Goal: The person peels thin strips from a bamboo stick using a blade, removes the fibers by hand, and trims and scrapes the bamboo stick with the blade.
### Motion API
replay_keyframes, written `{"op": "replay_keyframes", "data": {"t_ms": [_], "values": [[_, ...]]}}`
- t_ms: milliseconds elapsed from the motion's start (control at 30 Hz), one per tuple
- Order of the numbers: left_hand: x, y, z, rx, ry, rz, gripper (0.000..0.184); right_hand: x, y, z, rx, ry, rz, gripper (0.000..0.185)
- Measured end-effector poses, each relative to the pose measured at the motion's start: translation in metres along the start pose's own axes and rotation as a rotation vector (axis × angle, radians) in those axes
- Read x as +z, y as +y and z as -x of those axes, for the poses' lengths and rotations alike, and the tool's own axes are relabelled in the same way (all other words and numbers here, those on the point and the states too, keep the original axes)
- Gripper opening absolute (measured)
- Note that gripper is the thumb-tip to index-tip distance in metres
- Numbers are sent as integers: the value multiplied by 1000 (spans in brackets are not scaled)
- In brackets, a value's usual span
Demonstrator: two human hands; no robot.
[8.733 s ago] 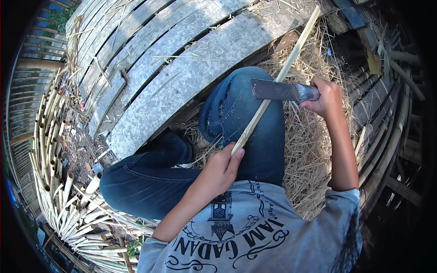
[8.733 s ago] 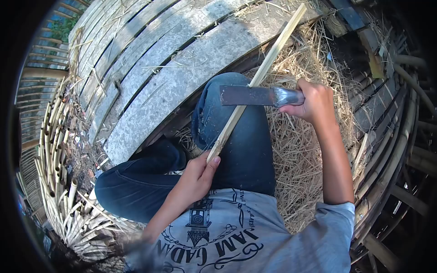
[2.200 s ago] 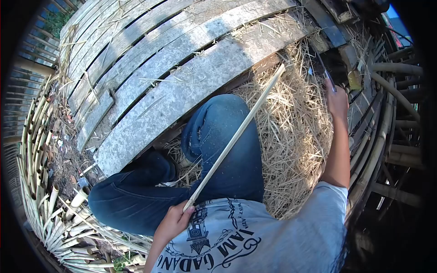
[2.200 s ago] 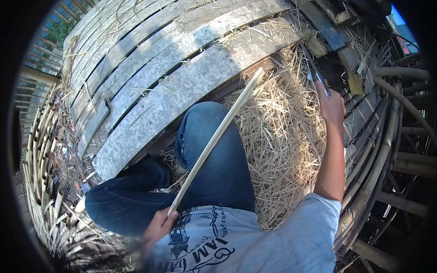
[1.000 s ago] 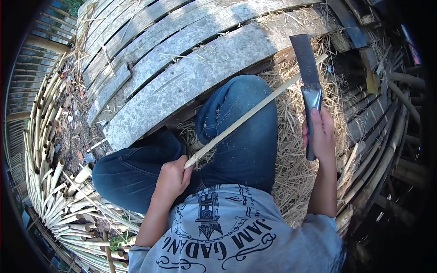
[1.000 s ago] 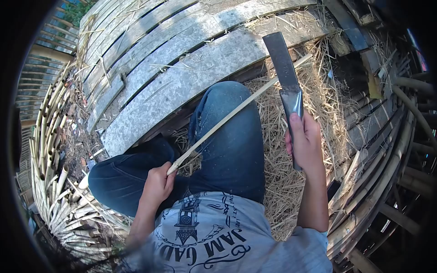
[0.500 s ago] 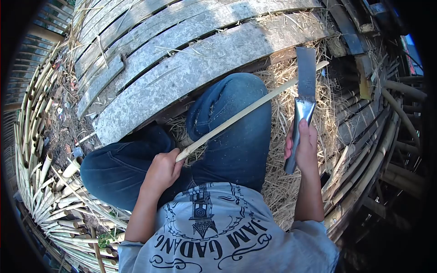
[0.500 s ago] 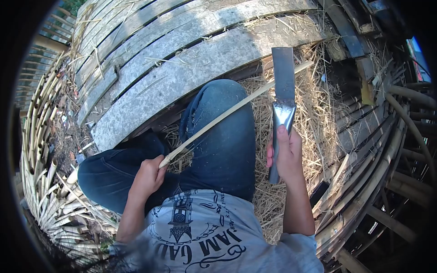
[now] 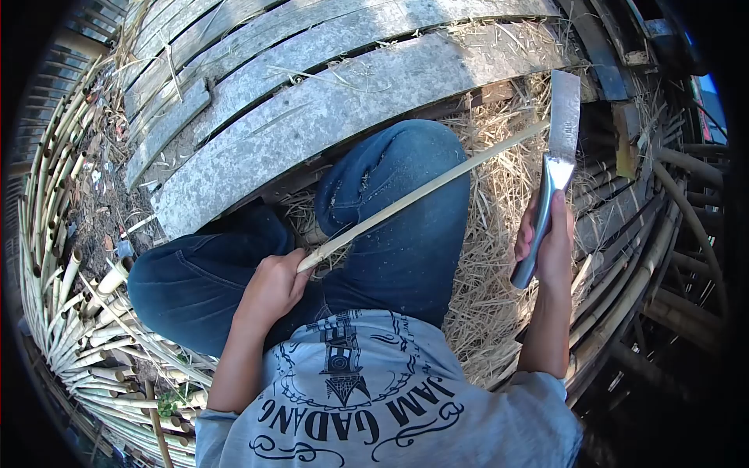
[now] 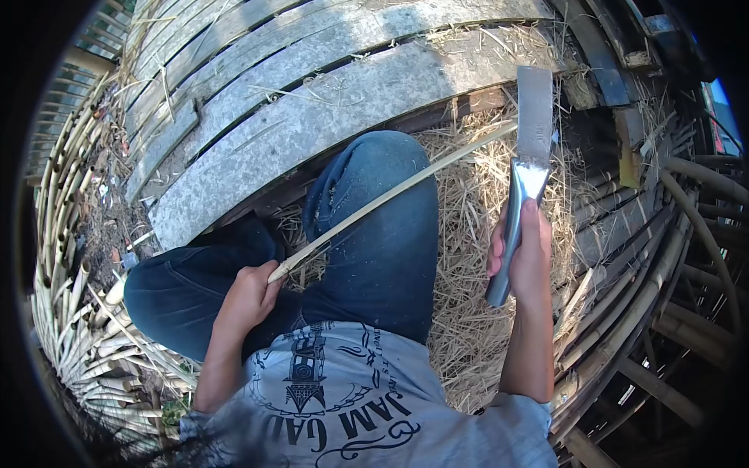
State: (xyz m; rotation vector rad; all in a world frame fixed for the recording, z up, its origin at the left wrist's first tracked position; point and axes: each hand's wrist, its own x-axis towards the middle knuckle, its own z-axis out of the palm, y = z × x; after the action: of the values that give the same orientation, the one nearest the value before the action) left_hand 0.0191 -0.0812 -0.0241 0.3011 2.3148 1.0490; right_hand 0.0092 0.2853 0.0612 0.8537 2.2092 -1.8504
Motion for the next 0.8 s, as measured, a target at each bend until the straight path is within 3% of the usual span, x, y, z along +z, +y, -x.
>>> {"op": "replay_keyframes", "data": {"t_ms": [33,133,233,267,300,367,467,500,567,633,667,700,767,800], "values": [[2,-1,3,-9,-9,6,13,5,3,0,7,48,-89,48],[-2,0,1,6,12,6,14,8,3,15,86,-217,65,44],[-1,3,-1,12,17,9,14,-6,-4,2,-55,-25,122,44],[2,0,-1,32,38,27,15,3,0,4,-7,47,-134,45],[3,-1,0,50,60,42,17,4,5,6,48,-30,-122,44],[1,2,0,50,61,33,17,4,10,18,29,-345,236,46],[-2,-1,-2,28,27,15,15,-3,0,11,-1,-205,220,45],[0,-2,-2,3,6,14,14,3,5,7,-11,-57,-4,44],[2,-1,0,-6,6,19,14,13,16,9,29,-72,-115,44],[-3,0,0,-14,18,8,14,19,15,25,50,-373,269,44],[-3,0,0,2,11,11,14,21,9,29,110,-386,173,39],[-3,-1,0,19,1,19,14,20,8,25,111,-387,171,39],[-1,-1,-1,1,1,26,14,15,6,14,13,-148,49,35],[0,0,0,-13,8,28,14,22,13,12,-14,-62,-184,35]]}}
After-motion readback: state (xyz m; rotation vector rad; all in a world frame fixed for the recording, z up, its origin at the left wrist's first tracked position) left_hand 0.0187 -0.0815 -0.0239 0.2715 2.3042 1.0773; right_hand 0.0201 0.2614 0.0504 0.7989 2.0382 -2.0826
